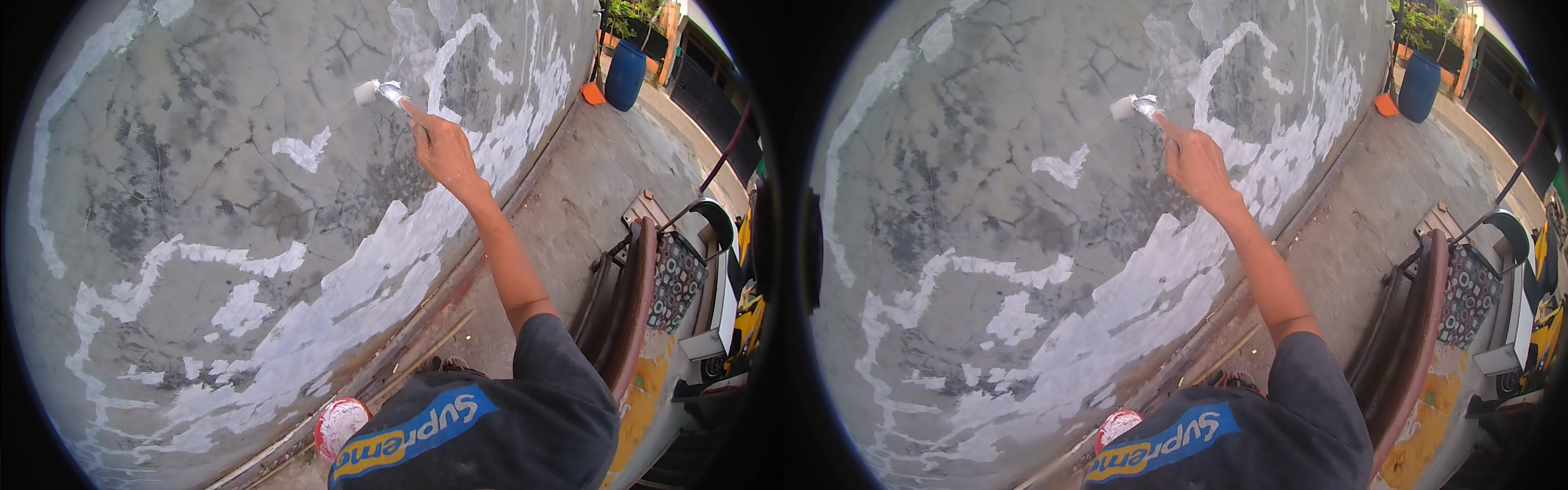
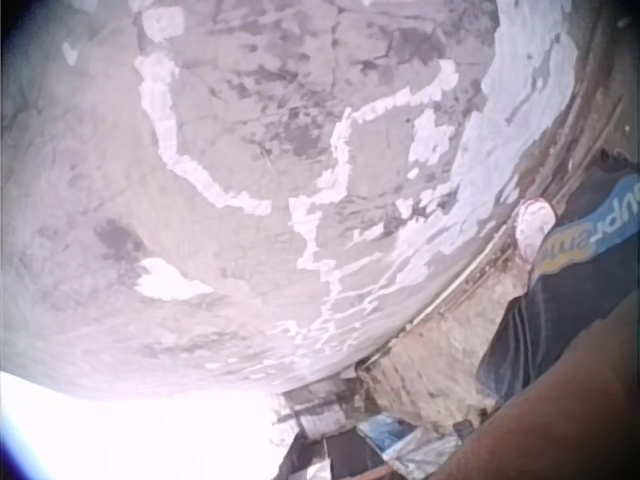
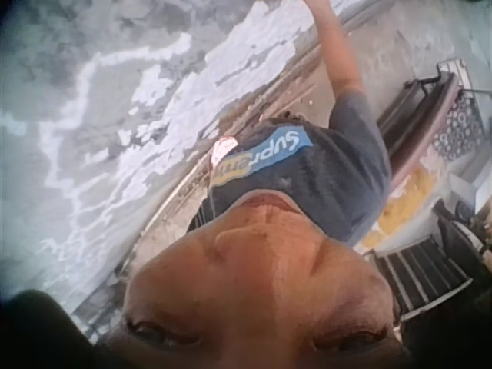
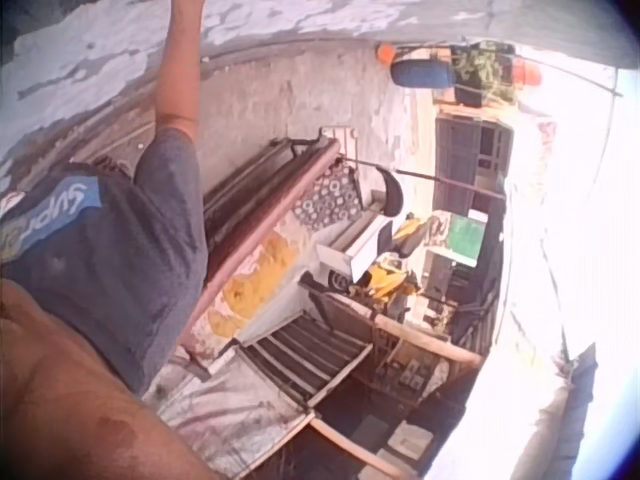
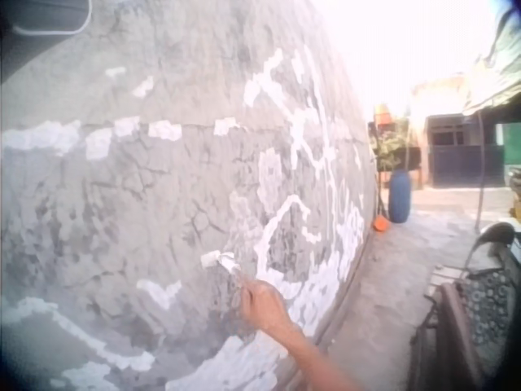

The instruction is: The person uses a putty knife to scoop white compound from a red bucket and applies it to a cracked concrete wall. They repeatedly spread the compound over cracks and uneven areas, smoothing the surface as they work.

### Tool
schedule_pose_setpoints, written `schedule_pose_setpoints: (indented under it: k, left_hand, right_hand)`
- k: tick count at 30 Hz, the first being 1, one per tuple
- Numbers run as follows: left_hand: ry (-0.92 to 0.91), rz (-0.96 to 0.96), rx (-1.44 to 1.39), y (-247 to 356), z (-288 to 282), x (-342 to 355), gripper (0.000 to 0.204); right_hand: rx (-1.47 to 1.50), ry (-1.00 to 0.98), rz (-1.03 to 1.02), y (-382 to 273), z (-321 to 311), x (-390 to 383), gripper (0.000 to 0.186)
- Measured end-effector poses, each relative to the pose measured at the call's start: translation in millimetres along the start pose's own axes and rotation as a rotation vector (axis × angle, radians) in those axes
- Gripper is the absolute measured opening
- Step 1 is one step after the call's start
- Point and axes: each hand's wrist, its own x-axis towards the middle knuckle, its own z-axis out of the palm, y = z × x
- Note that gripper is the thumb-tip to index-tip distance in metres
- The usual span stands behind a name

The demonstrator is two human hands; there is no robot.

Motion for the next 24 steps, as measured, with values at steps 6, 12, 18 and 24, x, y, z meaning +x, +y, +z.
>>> schedule_pose_setpoints:
  k: [6, 12, 18, 24]
  left_hand:
    - [-0.021, 0.01, 0.016, 3.3, -6.0, 3.1, 0.048]
    - [-0.035, 0.019, 0.023, -1.7, -13.5, 3.5, 0.048]
    - [-0.051, 0.022, 0.022, -3.7, -17.5, 5.0, 0.047]
    - [-0.055, 0.021, 0.018, -8.0, -18.3, 7.2, 0.047]
  right_hand:
    - [-0.064, -0.009, 0.043, -5.7, 18.1, 14.0, 0.037]
    - [-0.133, -0.198, 0.071, -24.2, 21.9, -15.7, 0.038]
    - [-0.043, -0.018, 0.043, -34.2, 13.8, 12.7, 0.037]
    - [-0.11, -0.091, 0.076, -33.5, 24.0, -10.4, 0.037]
